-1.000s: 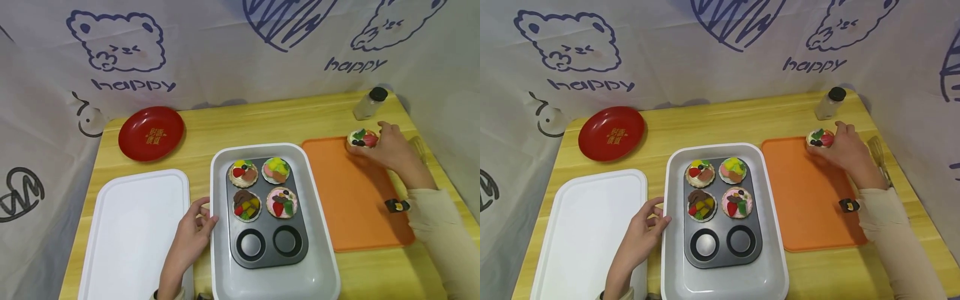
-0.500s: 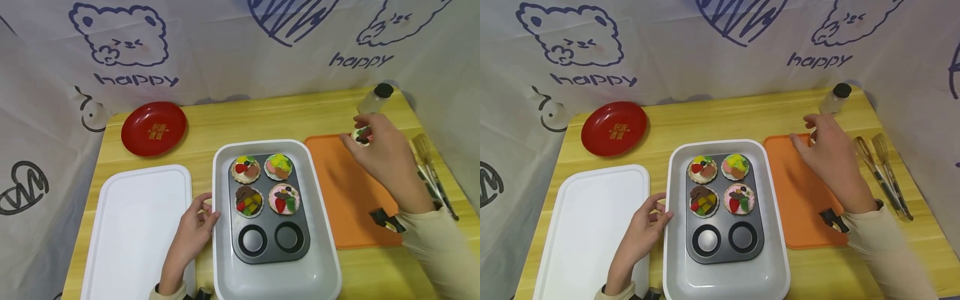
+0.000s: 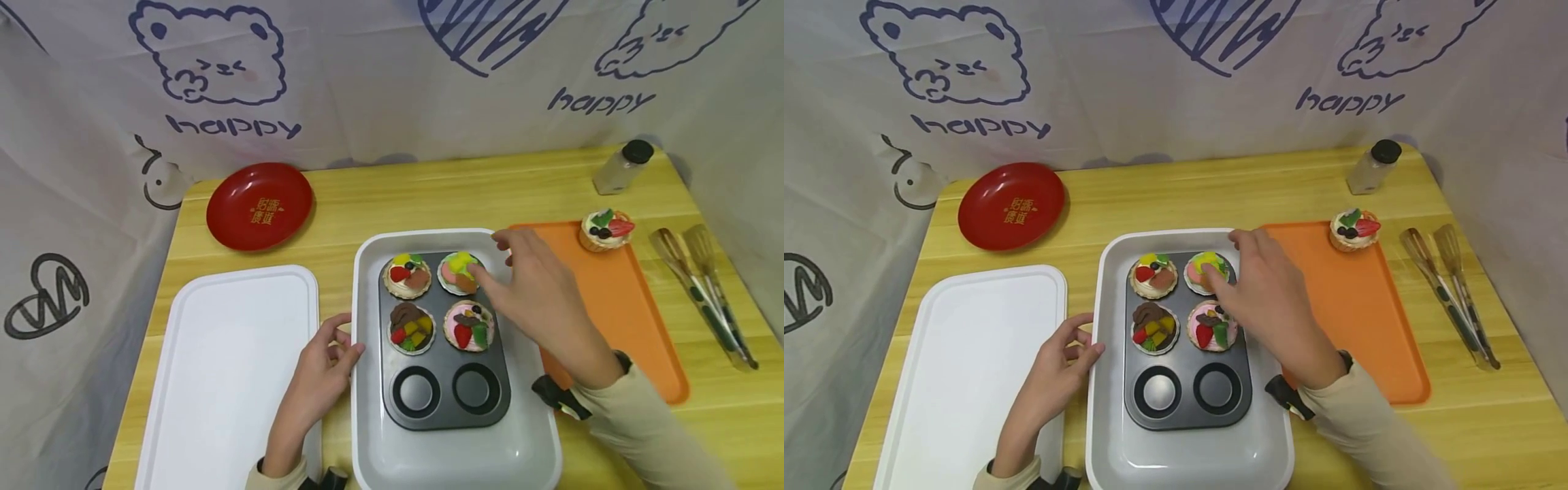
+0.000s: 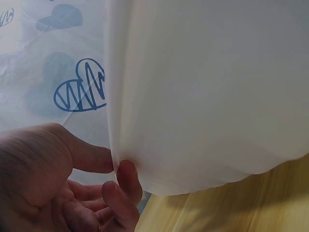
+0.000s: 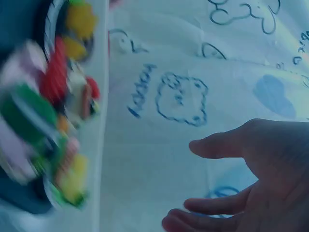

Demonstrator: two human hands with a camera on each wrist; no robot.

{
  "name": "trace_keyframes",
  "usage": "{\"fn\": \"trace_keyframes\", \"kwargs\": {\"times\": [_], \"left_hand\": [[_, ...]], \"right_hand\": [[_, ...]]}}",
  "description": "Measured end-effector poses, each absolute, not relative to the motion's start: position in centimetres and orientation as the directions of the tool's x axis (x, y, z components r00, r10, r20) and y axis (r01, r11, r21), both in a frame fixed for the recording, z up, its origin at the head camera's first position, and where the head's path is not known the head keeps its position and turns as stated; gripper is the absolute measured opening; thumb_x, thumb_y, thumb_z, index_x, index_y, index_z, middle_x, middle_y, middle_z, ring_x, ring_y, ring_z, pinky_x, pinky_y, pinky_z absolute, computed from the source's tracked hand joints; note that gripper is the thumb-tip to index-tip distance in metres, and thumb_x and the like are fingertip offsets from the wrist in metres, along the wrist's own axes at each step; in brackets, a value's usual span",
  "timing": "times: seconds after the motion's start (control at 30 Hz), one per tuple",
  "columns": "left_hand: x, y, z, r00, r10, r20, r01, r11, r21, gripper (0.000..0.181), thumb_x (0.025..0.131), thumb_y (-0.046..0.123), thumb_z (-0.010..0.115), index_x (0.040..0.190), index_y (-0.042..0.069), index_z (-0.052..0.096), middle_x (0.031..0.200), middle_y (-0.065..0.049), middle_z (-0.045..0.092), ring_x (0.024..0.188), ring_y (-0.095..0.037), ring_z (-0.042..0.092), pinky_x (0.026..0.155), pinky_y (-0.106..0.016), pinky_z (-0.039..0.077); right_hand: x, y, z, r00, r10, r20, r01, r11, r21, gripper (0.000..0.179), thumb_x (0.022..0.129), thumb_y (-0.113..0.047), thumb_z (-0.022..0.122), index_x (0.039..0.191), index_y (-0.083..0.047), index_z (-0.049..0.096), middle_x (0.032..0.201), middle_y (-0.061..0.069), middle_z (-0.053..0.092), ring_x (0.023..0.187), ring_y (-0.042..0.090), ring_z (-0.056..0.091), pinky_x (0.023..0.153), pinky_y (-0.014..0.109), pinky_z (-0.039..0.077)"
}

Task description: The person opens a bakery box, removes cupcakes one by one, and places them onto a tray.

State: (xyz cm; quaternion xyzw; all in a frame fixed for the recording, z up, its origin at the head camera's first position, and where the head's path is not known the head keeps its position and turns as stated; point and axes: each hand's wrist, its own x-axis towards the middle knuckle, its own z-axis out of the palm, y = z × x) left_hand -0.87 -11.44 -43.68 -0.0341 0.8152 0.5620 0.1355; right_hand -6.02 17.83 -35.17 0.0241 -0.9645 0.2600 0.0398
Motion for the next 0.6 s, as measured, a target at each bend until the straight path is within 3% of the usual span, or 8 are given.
{"fn": "trace_keyframes", "kwargs": {"times": [0.13,0.23,0.43,0.6], "left_hand": [[-0.8,-11.5,-43.7,-0.96,0.102,-0.259,-0.207,0.361,0.909,0.045,0.095,0.008,0.067,0.138,0.01,0.053,0.093,-0.009,0.058,0.074,-0.023,0.064,0.06,-0.027,0.05],[-0.8,-11.5,-43.7,-0.961,0.1,-0.258,-0.204,0.369,0.907,0.044,0.095,0.008,0.067,0.137,0.01,0.053,0.093,-0.009,0.058,0.073,-0.021,0.063,0.06,-0.026,0.049],[-0.9,-11.4,-43.8,-0.964,0.097,-0.249,-0.19,0.408,0.893,0.044,0.095,0.007,0.067,0.136,0.009,0.052,0.091,-0.007,0.058,0.069,-0.017,0.061,0.059,-0.026,0.049],[-1.0,-11.4,-43.8,-0.963,0.096,-0.252,-0.188,0.43,0.883,0.045,0.095,0.008,0.067,0.137,0.008,0.052,0.092,-0.006,0.059,0.071,-0.019,0.063,0.061,-0.027,0.05]], "right_hand": [[-5.8,16.6,-36.8,-1.0,-0.023,0.003,-0.022,0.88,-0.474,0.069,0.09,-0.052,0.069,0.13,0.002,0.057,0.117,0.017,0.059,0.095,0.032,0.057,0.069,0.048,0.05],[-5.4,15.8,-37.8,-1.0,-0.021,-0.015,-0.012,0.894,-0.448,0.073,0.088,-0.054,0.07,0.129,0.005,0.056,0.115,0.02,0.06,0.095,0.034,0.059,0.069,0.05,0.053],[-4.6,14.4,-39.4,-0.999,-0.008,-0.045,0.011,0.912,-0.41,0.078,0.077,-0.056,0.08,0.117,0.007,0.059,0.1,0.016,0.057,0.088,0.03,0.056,0.064,0.048,0.053],[-4.3,14.2,-40.2,-0.991,0.014,-0.131,0.065,0.915,-0.398,0.086,0.071,-0.062,0.082,0.117,0.006,0.057,0.102,0.017,0.056,0.09,0.03,0.053,0.068,0.049,0.053]]}}
